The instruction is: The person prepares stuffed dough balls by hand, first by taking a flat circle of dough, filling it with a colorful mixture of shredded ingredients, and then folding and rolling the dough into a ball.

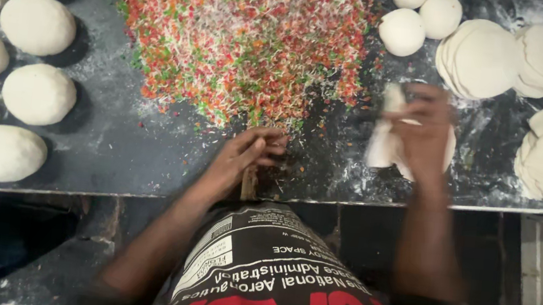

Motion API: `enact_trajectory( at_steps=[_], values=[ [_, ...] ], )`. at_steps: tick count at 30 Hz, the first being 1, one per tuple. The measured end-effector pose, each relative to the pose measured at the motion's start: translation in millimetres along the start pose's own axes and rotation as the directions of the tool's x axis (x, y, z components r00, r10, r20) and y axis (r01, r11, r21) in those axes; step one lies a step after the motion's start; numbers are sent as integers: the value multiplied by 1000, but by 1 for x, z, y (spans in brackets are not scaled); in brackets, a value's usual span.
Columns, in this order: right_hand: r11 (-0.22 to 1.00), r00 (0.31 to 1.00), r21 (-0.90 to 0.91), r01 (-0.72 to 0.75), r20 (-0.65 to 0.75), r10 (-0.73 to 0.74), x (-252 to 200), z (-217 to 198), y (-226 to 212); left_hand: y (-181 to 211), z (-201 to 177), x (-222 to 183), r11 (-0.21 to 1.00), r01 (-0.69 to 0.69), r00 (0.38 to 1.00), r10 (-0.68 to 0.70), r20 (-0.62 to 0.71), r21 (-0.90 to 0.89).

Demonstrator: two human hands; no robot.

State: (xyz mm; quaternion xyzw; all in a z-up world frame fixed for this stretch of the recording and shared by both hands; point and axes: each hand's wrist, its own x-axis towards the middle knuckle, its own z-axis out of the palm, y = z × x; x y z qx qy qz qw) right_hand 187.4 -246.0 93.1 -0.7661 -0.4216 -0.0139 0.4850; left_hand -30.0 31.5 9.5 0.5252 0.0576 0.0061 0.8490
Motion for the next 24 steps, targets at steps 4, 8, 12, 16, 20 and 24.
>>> enact_trajectory(
  at_steps=[4, 8, 12, 16, 20, 24],
  values=[
    [812, 925, 461, -358, 291, 243, 15, 98, -53, 2, 8, 22, 861, -62, 997, 31, -69, -505],
    [963, 981, 203, -180, 109, 161, 89, 110, -43, 23, -18, -8, 623, -270, 962, 205, -179, -734],
    [993, 993, -21, -119, -6, 119, 196, 102, 11, 33, -51, -70, 713, -365, 908, 129, -400, -599],
    [961, 997, -274, -27, 66, 47, 204, 164, 57, 19, -53, -118, 692, -438, 830, 65, -554, -574],
    [826, 972, -563, -23, 180, 150, 171, 201, 66, 6, -49, -141, 418, -525, 840, 116, -530, -741],
    [800, 951, -600, -27, 230, 205, 115, 187, 33, 5, -59, -154, 386, -537, 838, 145, -526, -750]
  ],
)
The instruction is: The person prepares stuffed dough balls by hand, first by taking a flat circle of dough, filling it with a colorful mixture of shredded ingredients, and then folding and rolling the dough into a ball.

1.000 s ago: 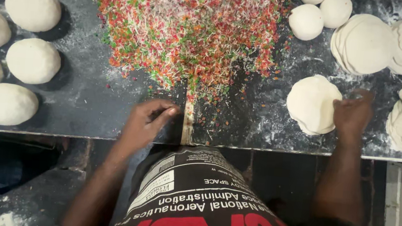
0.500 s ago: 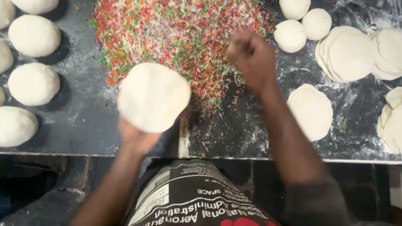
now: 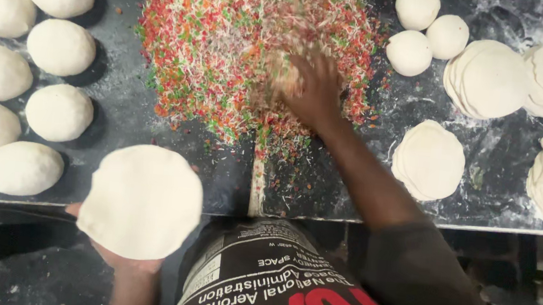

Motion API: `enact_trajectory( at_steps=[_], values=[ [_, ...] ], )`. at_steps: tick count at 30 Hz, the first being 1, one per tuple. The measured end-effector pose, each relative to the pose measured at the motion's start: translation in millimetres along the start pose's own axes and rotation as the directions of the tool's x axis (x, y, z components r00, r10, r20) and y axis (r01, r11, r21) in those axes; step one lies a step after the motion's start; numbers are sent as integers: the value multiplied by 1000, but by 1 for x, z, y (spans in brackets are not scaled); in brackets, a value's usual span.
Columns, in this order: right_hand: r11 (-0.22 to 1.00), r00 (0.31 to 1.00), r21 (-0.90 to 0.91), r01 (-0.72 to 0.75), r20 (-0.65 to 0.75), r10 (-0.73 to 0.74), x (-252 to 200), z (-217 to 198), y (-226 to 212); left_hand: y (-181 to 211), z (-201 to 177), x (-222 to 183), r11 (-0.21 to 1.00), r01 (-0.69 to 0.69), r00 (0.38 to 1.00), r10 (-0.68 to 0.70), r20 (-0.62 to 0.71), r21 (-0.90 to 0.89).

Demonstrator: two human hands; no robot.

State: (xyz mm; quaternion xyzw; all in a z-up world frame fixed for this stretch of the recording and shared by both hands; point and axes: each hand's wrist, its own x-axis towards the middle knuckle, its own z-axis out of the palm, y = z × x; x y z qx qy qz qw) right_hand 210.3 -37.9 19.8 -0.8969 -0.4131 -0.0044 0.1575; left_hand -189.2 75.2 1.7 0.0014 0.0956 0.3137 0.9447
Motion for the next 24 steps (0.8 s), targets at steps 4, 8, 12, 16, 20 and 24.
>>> enact_trajectory(
  at_steps=[4, 8, 12, 16, 20, 24],
  values=[
    [992, 973, -68, -109, 198, 120, -31, -7, -22, 4, 4, 13, 1000, 13, 1000, -13, 27, 17],
    [996, 990, -24, 82, -110, -84, -11, 5, -22, -17, 15, 37, 993, 105, 994, -107, 22, 61],
    [999, 999, -27, -33, -5, 33, 1, 14, -6, -46, 26, 61, 976, 176, 984, -177, -3, 124],
    [985, 983, 12, 174, -63, -173, -2, 14, 8, -69, 40, 90, 956, 218, 975, -220, -13, 194],
    [987, 974, -52, 153, -161, -160, -14, 22, 15, -86, 44, 106, 944, 271, 963, -266, -54, 188],
    [973, 959, -15, 229, -168, -228, -9, 14, 20, -92, 45, 110, 928, 293, 956, -290, -46, 230]
  ],
)
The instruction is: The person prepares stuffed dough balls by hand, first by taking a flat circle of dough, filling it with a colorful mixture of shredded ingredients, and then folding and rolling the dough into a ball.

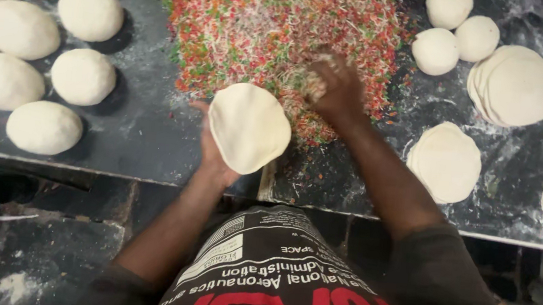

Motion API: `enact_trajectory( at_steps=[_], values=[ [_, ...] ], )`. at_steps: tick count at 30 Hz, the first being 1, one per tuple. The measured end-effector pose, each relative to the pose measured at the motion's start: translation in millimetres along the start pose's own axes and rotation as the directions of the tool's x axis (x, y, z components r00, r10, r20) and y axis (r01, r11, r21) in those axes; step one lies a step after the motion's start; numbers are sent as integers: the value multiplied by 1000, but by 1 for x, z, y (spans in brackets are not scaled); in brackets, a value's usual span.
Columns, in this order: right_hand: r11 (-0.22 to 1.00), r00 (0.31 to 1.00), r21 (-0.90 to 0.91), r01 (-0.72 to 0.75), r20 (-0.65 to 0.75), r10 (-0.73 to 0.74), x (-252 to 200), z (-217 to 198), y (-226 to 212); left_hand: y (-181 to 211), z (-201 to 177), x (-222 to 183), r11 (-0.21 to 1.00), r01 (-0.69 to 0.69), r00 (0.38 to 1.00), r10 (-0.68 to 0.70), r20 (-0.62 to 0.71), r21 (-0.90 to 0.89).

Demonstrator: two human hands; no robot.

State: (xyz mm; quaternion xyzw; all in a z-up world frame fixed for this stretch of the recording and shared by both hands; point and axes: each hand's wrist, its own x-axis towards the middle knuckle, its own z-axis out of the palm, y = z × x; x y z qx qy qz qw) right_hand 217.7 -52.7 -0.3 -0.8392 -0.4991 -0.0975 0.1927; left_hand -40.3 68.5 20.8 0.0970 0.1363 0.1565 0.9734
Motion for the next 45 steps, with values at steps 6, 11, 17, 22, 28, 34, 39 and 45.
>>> enact_trajectory(
  at_steps=[6, 11, 17, 22, 28, 34, 39, 45],
  values=[
    [497, 895, 749, -439, 314, 317, 25, -38, -16, -23, 1, 25, 995, -3, 999, -1, 37, 99],
    [945, 983, 312, -101, 175, 47, -10, -22, -99, -51, 3, 59, 992, -121, 988, 118, 99, 26],
    [770, 986, 633, 78, 63, -152, -18, -53, -67, -28, 20, 70, 982, -185, 976, 188, 110, -37],
    [875, 998, 484, -16, -39, 39, -42, -60, -63, -12, 42, 48, 985, -163, 985, 165, 39, -60],
    [771, 858, 552, 318, -514, 14, -54, -34, -90, -59, 47, 47, 997, -82, 993, 80, 88, 16],
    [576, 980, 800, -165, 68, 187, -37, -42, -84, -72, 27, 55, 991, -53, 976, 77, -204, 121],
    [795, 897, 513, 323, -434, -84, -39, -47, -113, -57, 28, 53, 981, -166, 958, 185, -221, 103],
    [660, 963, 751, 23, -194, 188, -48, -44, -118, -75, 46, 51, 942, -283, 909, 324, -264, 182]
  ],
)
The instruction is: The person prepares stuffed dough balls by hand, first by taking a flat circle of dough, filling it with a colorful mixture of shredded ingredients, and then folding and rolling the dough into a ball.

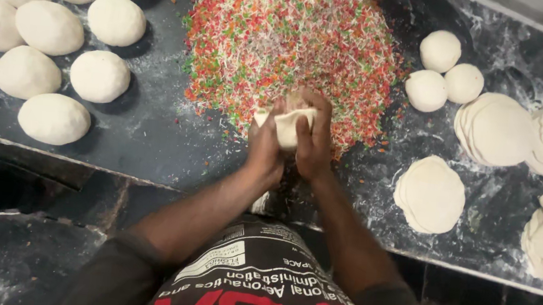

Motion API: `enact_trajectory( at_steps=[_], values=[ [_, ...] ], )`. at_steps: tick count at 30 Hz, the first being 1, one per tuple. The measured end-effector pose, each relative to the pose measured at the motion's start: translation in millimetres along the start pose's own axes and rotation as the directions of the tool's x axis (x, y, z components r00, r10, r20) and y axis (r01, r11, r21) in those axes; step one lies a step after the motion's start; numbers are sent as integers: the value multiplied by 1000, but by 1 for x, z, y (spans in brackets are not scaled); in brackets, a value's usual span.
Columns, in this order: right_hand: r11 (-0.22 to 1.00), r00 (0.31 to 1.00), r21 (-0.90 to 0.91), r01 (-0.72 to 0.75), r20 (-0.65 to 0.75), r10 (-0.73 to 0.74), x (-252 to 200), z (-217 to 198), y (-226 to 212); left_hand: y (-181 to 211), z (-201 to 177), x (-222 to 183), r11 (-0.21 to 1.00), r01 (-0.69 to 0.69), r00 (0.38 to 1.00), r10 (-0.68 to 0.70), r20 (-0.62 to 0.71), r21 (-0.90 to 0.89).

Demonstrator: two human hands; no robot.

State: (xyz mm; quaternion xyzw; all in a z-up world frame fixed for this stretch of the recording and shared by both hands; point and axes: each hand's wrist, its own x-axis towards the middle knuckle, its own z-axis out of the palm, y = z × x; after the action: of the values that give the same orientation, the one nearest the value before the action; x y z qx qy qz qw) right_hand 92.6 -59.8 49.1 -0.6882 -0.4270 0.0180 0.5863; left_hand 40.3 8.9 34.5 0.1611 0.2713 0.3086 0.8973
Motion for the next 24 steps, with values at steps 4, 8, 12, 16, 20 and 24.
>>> enact_trajectory(
  at_steps=[4, 8, 12, 16, 20, 24],
  values=[
    [992, 989, -120, 45, -131, -61, -5, -20, 10, -3, -1, 2, 968, 24, 988, -61, 144, 249],
    [981, 985, 166, -104, 153, 79, 4, -41, 14, -1, -16, 4, 914, 339, 892, -388, 234, 222],
    [982, 915, -187, -32, 389, 104, 13, -46, 7, -15, -22, 8, 947, 244, 955, -272, 115, 209],
    [889, 948, -348, 299, 3, -318, -10, -34, -10, -28, -33, 13, 930, 112, 964, -188, 190, 351],
    [967, 991, 248, -55, -108, 84, -7, -36, -16, -31, -45, 13, 951, 106, 858, -234, 456, 290],
    [991, 915, -46, 127, 392, -99, 16, -47, -16, -39, -39, 8, 931, 352, 859, -361, 363, 93]
  ],
)
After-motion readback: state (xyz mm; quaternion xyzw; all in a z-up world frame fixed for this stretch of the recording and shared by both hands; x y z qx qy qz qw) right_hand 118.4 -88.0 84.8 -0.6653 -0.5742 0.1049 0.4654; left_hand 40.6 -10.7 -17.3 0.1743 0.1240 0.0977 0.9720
